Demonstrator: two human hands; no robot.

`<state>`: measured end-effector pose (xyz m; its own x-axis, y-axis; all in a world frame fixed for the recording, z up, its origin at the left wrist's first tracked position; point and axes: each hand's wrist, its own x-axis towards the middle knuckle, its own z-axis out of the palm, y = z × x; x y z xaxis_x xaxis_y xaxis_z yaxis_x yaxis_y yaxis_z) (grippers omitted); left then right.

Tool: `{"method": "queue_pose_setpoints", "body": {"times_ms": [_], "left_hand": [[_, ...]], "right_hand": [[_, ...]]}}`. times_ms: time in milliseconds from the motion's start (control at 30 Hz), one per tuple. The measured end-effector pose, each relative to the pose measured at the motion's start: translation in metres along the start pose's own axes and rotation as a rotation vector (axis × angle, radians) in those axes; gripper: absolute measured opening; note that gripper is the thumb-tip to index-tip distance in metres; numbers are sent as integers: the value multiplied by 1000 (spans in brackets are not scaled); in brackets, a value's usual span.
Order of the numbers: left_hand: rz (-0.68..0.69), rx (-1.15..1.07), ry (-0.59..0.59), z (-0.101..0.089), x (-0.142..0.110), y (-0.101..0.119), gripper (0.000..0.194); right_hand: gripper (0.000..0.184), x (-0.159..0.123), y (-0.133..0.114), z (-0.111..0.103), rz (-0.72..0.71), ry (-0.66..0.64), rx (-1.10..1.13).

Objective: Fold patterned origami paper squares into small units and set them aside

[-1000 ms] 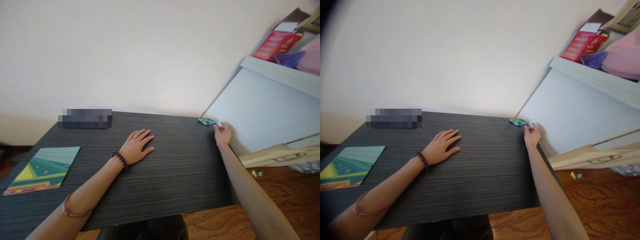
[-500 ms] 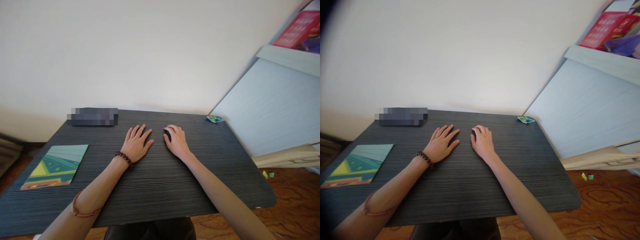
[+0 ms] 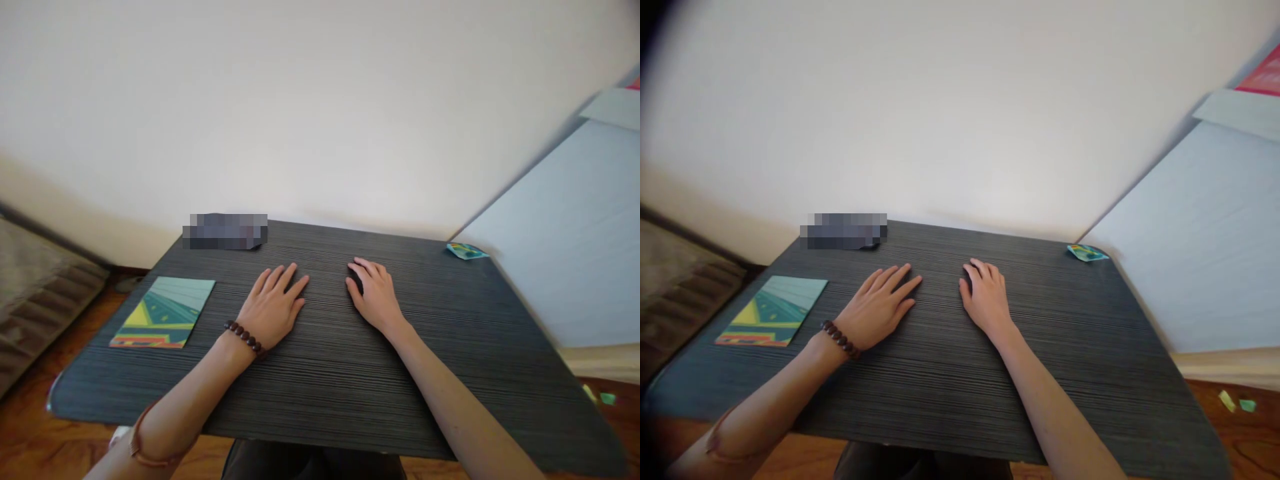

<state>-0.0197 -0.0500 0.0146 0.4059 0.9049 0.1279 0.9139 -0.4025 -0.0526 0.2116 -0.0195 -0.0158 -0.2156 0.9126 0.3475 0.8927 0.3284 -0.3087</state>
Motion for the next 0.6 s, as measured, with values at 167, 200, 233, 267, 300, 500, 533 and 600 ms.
{"method": "queue_pose_setpoints", "body": {"times_ms": [167, 200, 233, 267, 300, 500, 533, 600], "left_hand": [[-417, 238, -44, -25, -42, -52, 45], [-441, 245, -79, -29, -47, -62, 45], [-462, 235, -126, -32, -50, -70, 42], [-491, 197, -216, -35, -51, -76, 37], [-537, 142, -350, -37, -52, -80, 33], [-574, 150, -389, -46, -48, -78, 36], [-587, 149, -380, -47, -48, -77, 35], [-610, 147, -363, -49, -48, -78, 35]], "right_hand": [[35, 3, -9, 9, -51, 31, 7], [35, 3, -12, 11, -67, 32, 14], [34, 4, -14, 12, -80, 32, 19], [34, 4, -16, 13, -88, 34, 19], [34, 4, -18, 14, -91, 36, 17], [36, 4, -19, 13, -83, 6, -14], [36, 3, -18, 13, -84, 5, -16], [36, 3, -17, 12, -84, 12, -13]]}}
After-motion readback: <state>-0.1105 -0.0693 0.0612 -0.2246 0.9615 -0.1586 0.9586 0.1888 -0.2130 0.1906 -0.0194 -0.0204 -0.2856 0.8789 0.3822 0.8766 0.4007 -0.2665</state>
